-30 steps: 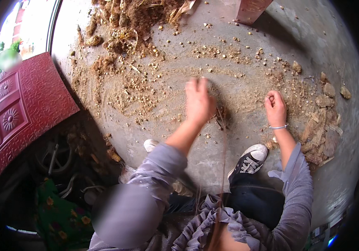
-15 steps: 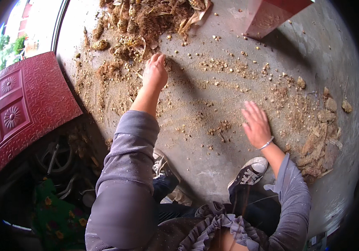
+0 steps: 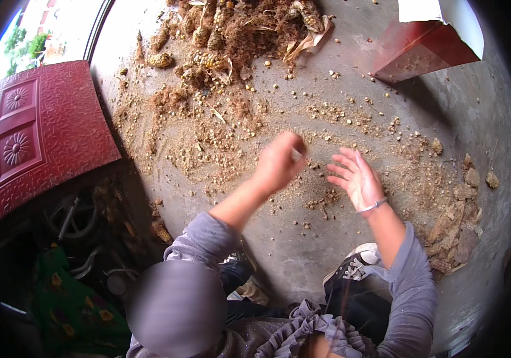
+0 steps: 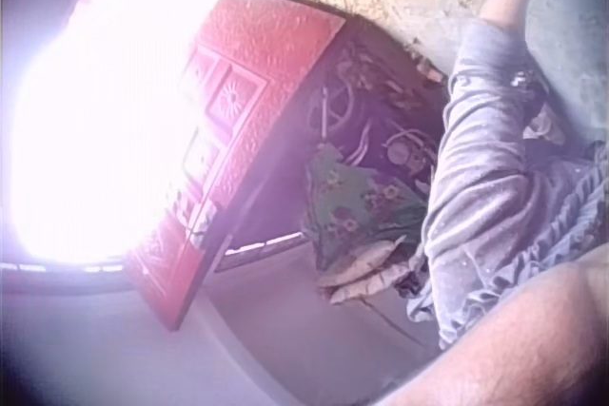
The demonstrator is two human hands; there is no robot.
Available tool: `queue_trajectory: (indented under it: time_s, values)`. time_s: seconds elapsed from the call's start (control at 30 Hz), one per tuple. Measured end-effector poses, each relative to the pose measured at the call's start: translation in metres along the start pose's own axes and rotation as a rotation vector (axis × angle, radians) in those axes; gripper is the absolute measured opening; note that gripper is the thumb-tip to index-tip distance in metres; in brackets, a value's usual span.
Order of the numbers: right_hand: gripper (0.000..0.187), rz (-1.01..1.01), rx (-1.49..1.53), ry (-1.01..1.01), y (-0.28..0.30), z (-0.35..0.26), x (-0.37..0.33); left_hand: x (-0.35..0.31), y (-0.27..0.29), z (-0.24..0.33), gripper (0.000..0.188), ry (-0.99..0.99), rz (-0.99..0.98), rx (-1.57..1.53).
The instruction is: The person sits on the floor and manually shells dried corn cobs by hand, removing kernels and dropping them onto the floor. The person repeatedly picks up cobs, shucks them, and discards the cobs.
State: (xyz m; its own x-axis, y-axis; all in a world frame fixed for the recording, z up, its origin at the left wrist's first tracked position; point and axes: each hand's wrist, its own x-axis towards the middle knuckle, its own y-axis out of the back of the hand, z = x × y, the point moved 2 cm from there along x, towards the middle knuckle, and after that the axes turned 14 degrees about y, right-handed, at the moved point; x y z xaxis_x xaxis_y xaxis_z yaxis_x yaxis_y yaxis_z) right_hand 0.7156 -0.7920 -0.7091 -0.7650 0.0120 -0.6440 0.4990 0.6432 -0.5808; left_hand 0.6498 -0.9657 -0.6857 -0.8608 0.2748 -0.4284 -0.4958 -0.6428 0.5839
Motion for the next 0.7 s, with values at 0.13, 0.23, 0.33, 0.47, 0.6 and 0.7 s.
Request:
queue_trajectory:
  time_s: [0.13,0.23,0.33,0.47,0.6,0.7]
  values:
    - [0.035,-0.122,0.053,-0.118,-0.010,0.008,0.006,0.011,0.014,0.036,0.032,-0.216,-0.069,0.071]
    - [0.029,-0.218,0.079,-0.255,-0.003,0.001,-0.002,0.083,0.067,-0.013,0.033,-0.243,0.391,0.322]
    - [0.022,-0.120,0.022,-0.265,-0.008,-0.002,-0.018,0.128,0.136,-0.041,0.038,0.236,0.568,0.772]
    - [0.017,-0.093,0.060,-0.249,0.002,0.005,-0.034,0.140,0.161,-0.055,0.045,0.322,0.472,1.083]
    - [0.015,-0.095,0.084,-0.201,0.004,0.014,-0.041,0.125,0.152,-0.061,0.043,0.606,0.200,1.283]
    - [0.014,-0.147,0.073,-0.177,-0.006,0.013,-0.046,0.093,0.146,-0.077,0.044,0.476,0.246,0.963]
